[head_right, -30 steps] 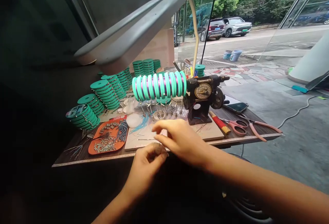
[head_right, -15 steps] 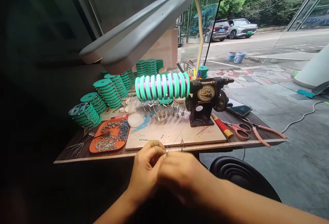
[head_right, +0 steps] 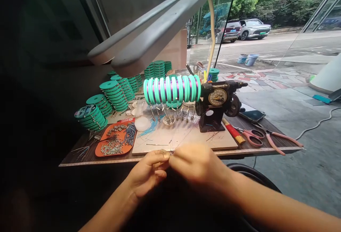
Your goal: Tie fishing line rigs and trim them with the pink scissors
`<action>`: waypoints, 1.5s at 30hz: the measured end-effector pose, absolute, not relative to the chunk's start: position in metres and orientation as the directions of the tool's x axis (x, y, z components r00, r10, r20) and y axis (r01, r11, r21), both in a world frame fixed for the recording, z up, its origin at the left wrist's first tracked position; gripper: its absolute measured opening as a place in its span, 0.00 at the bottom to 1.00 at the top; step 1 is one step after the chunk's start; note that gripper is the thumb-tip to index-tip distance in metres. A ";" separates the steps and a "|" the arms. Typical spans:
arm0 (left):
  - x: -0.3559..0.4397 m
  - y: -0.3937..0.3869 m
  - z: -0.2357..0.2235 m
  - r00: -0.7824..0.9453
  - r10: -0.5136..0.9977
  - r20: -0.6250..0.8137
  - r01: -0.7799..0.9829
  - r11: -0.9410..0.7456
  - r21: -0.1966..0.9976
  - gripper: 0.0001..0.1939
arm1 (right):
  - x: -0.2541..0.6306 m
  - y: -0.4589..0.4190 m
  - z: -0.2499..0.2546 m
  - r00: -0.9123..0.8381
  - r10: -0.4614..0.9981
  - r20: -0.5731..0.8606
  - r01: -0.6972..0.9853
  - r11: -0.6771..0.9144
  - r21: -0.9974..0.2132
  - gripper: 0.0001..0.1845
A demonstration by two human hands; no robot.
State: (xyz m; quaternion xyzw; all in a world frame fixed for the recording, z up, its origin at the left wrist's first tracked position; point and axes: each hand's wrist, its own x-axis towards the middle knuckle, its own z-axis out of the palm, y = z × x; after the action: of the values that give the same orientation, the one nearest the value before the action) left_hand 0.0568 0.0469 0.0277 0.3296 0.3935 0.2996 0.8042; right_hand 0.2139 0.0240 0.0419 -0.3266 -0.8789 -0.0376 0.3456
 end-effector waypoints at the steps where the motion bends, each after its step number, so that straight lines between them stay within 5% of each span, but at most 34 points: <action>1: 0.057 0.048 0.027 0.540 0.710 -0.452 -0.225 0.639 0.735 0.06 | 0.216 0.018 0.037 -0.635 0.438 0.637 0.585 0.811 0.026 0.13; 3: 0.058 0.049 0.026 0.565 0.691 -0.450 -0.216 0.651 0.728 0.08 | 0.216 0.012 0.029 -0.725 0.320 0.610 0.549 0.804 0.229 0.14; 6: 0.059 0.046 0.026 0.555 0.712 -0.430 -0.217 0.623 0.752 0.10 | 0.209 0.010 0.024 -0.717 0.310 0.624 0.543 0.810 0.222 0.16; 9: 0.059 0.040 0.024 0.461 0.819 -0.343 -0.186 0.467 0.865 0.07 | 0.203 0.008 0.027 -0.682 0.404 0.609 0.487 0.873 -0.034 0.22; 12: 0.056 0.034 0.018 0.295 0.949 0.110 0.128 -0.153 0.980 0.07 | 0.201 0.017 0.043 -0.580 0.579 0.573 0.387 0.815 -0.432 0.19; 14: 0.053 0.030 0.011 0.277 0.854 0.441 0.396 -0.519 0.757 0.10 | 0.198 0.033 0.057 -0.465 0.781 0.417 0.340 0.593 -0.730 0.11; 16: 0.050 0.029 0.005 0.290 0.745 0.601 0.546 -0.645 0.535 0.13 | 0.193 0.055 0.069 -0.410 0.894 0.182 0.282 0.315 -0.906 0.06; 19: 0.048 0.029 0.003 0.374 0.641 0.671 0.615 -0.713 0.338 0.13 | 0.181 0.081 0.073 -0.424 0.904 0.062 0.249 0.182 -0.951 0.07; 21: 0.049 0.028 0.006 0.426 0.634 0.645 0.582 -0.738 0.341 0.13 | 0.177 0.086 0.069 -0.422 0.904 0.060 0.258 0.184 -0.949 0.06; 24: 0.053 0.028 0.015 0.380 0.773 0.508 0.453 -0.634 0.626 0.12 | 0.184 0.075 0.064 -0.378 0.921 0.092 0.277 0.208 -0.938 0.06; 27: 0.057 0.033 0.022 0.273 0.962 0.009 0.056 -0.025 0.998 0.06 | 0.204 0.048 0.059 -0.312 0.890 0.332 0.395 0.439 -0.807 0.06; 30: 0.059 0.040 0.024 0.460 0.765 -0.450 -0.312 0.614 0.725 0.04 | 0.221 0.021 0.044 -0.518 0.538 0.665 0.580 0.792 -0.189 0.11; 32: 0.060 0.042 0.023 0.556 0.658 -0.508 -0.341 0.738 0.582 0.04 | 0.224 0.010 0.032 -0.678 0.336 0.654 0.563 0.809 0.168 0.14; 34: 0.061 0.043 0.021 0.598 0.612 -0.518 -0.341 0.779 0.527 0.03 | 0.220 0.006 0.022 -0.715 0.265 0.647 0.553 0.781 0.291 0.16; 37: 0.061 0.042 0.020 0.612 0.599 -0.516 -0.379 0.795 0.473 0.03 | 0.210 0.008 0.017 -0.680 0.281 0.677 0.567 0.787 0.243 0.16; 43: 0.058 0.044 0.023 0.550 0.665 -0.506 -0.452 0.746 0.489 0.03 | 0.210 0.003 0.018 -0.591 0.464 0.660 0.581 0.812 -0.050 0.21; 45: 0.058 0.044 0.021 0.549 0.651 -0.524 -0.456 0.759 0.464 0.04 | 0.215 0.001 0.016 -0.564 0.462 0.685 0.611 0.791 -0.031 0.18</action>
State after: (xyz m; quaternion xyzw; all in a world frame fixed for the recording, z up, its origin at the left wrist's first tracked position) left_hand 0.0582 0.0436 0.0211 0.1381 0.3520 0.3184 0.8693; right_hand 0.2151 0.0014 0.0161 -0.3058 -0.8779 -0.1056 0.3532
